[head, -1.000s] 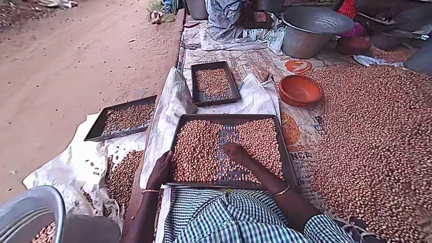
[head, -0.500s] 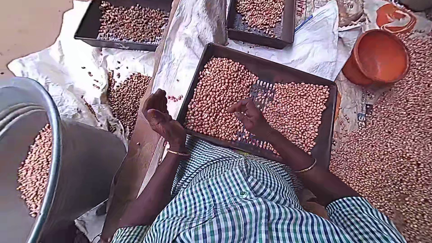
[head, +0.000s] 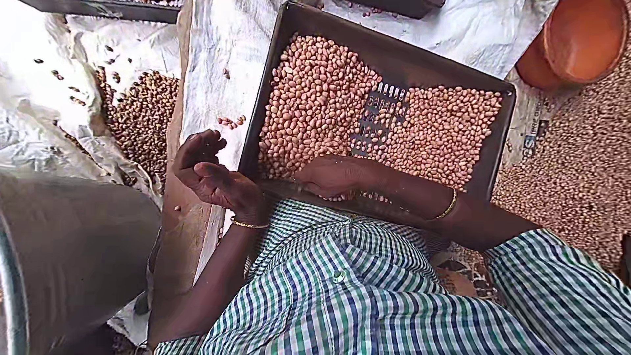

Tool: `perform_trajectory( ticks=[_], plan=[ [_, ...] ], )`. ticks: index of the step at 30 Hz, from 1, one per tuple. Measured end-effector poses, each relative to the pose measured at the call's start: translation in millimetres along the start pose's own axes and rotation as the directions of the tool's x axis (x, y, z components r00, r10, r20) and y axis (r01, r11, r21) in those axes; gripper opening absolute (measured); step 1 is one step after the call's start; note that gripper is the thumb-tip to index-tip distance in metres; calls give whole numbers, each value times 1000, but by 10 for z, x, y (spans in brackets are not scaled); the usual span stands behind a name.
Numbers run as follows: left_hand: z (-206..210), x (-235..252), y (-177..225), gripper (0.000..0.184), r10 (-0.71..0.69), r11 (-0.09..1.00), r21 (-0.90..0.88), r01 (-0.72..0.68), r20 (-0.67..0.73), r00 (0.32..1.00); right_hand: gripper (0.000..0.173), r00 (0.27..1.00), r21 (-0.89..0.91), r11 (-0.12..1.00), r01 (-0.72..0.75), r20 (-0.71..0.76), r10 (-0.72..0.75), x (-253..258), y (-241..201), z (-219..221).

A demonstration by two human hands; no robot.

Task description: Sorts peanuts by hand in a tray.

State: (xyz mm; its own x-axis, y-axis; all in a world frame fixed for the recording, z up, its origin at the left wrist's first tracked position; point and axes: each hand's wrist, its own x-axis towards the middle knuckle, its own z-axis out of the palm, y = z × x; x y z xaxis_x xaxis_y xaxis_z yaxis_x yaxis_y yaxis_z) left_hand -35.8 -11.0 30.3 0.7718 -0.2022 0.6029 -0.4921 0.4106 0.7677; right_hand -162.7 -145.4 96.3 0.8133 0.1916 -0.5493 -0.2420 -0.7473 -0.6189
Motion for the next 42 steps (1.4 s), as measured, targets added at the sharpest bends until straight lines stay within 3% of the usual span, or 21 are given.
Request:
perform_trajectory(
  ticks=[1,2,3,5,7,10,13,15,17,19,21,23,25,26,28,32,34,36,39,40,42],
  plan=[
    [0,28,11,27,-23,1000,10,23,34,999,17,995,-6,999,-37,97,38,-191,96,-81],
    [4,54,35,23,-60,998,23,58,89,994,18,997,-1,1000,-8,70,8,-409,212,-147],
    [4,70,65,19,-104,994,49,97,161,981,18,994,13,998,68,-92,-66,-635,332,-201],
    [8,68,97,11,-158,986,100,133,310,938,20,829,72,982,172,-549,-105,-990,427,-285],
    [1,68,89,11,-210,972,190,137,451,867,18,616,218,956,196,-786,53,-1180,451,-262],
    [14,196,161,28,-444,886,411,214,620,647,18,424,416,894,167,-849,316,-1367,666,144],
    [107,348,157,31,-600,766,354,537,693,399,24,325,626,759,179,-766,555,-1703,596,525],
    [117,434,7,51,-659,525,313,792,738,145,23,329,644,733,218,-756,566,-1810,637,755],
    [67,475,-199,57,-638,361,265,894,769,30,23,425,723,644,248,-679,599,-1747,627,971],
    [4,465,-313,54,-588,327,200,923,808,33,20,570,876,398,273,-481,666,-1630,560,1064],
    [-30,456,-352,53,-562,311,152,938,825,52,18,680,913,331,239,-401,614,-1665,522,1178],
    [-57,455,-387,52,-538,337,108,935,838,97,17,599,807,557,198,-549,583,-1777,527,1263],
    [-41,471,-347,55,-612,342,121,932,781,123,16,351,619,785,13,-738,576,-1944,591,1223],
    [-30,506,-330,57,-650,322,143,936,752,109,18,247,547,832,-98,-796,552,-1994,683,1192],
    [-16,591,-358,57,-682,260,158,953,728,65,20,162,476,850,-223,-842,514,-1966,868,1204],
    [25,657,-411,61,-667,212,173,962,745,13,21,327,303,867,-397,-835,442,-1769,854,1294],
    [58,653,-361,60,-658,237,212,948,753,-4,17,307,264,868,-421,-859,410,-1717,907,1375],
    [48,629,-368,57,-615,252,203,946,788,-6,14,173,350,877,-328,-891,420,-1730,892,1354],
    [-39,600,-406,53,-490,292,132,947,871,29,10,-76,484,871,78,-869,490,-1620,605,1102],
    [-49,591,-392,55,-476,312,159,937,879,10,11,-93,450,872,193,-876,473,-1493,447,989],
    [-18,584,-348,67,-450,322,315,893,881,-149,16,5,333,883,330,-936,351,-1091,118,798]
  ],
)
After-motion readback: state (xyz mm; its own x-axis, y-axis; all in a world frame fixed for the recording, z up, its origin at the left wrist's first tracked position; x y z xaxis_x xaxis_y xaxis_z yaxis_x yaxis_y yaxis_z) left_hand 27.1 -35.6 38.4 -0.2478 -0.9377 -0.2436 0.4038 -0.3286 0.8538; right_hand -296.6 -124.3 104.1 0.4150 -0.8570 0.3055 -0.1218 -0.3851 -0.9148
